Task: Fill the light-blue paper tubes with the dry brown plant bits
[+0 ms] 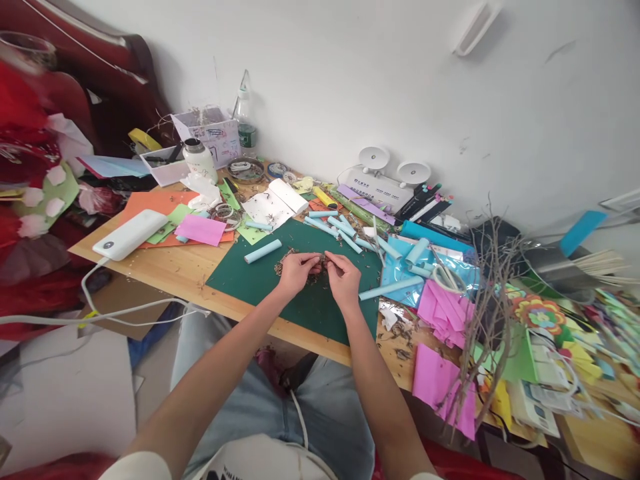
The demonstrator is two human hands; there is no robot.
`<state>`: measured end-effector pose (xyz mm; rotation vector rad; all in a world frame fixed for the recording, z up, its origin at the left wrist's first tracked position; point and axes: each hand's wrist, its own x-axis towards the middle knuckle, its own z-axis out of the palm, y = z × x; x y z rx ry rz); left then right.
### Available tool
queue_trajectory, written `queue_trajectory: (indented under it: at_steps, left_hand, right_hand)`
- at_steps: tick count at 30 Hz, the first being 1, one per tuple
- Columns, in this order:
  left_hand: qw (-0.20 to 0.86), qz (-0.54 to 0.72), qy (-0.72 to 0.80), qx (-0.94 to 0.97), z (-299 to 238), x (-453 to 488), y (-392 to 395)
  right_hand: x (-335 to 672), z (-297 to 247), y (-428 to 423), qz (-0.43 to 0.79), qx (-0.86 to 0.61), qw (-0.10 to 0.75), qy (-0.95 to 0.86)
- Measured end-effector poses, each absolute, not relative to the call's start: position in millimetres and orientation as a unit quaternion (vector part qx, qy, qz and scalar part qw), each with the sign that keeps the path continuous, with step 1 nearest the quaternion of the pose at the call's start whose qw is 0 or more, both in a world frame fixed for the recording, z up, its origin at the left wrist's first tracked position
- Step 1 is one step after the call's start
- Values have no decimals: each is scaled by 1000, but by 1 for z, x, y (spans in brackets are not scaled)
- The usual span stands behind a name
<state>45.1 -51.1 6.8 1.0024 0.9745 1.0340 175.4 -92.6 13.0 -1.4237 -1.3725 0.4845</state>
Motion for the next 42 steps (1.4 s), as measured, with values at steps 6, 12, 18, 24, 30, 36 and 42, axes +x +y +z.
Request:
queue_trajectory:
  at_steps: [6,12,18,24,30,36,42]
  left_hand:
    - [604,430,441,506,9,45,-52]
    - [393,375,448,710,13,37,-52]
    - [177,251,461,832,18,43,-61]
    - [296,286,487,771,33,42,-51]
    - [681,345,429,483,34,34,-39]
    - [687,383,446,428,24,34,-38]
    - [692,370,422,454,22,35,-37]
  right_hand:
    - [175,11,-91,143,-606,488,-612]
    - [177,6,-91,66,-601,438,-665]
    - [176,4,-94,46,-611,364,-701]
    - [176,13,-96,49,-600,390,-696]
    - [173,17,-94,131,-613,500,-597]
    - [176,13,-91,89,-614,466,-631]
    - [174,16,-92,106,-573,481,-655]
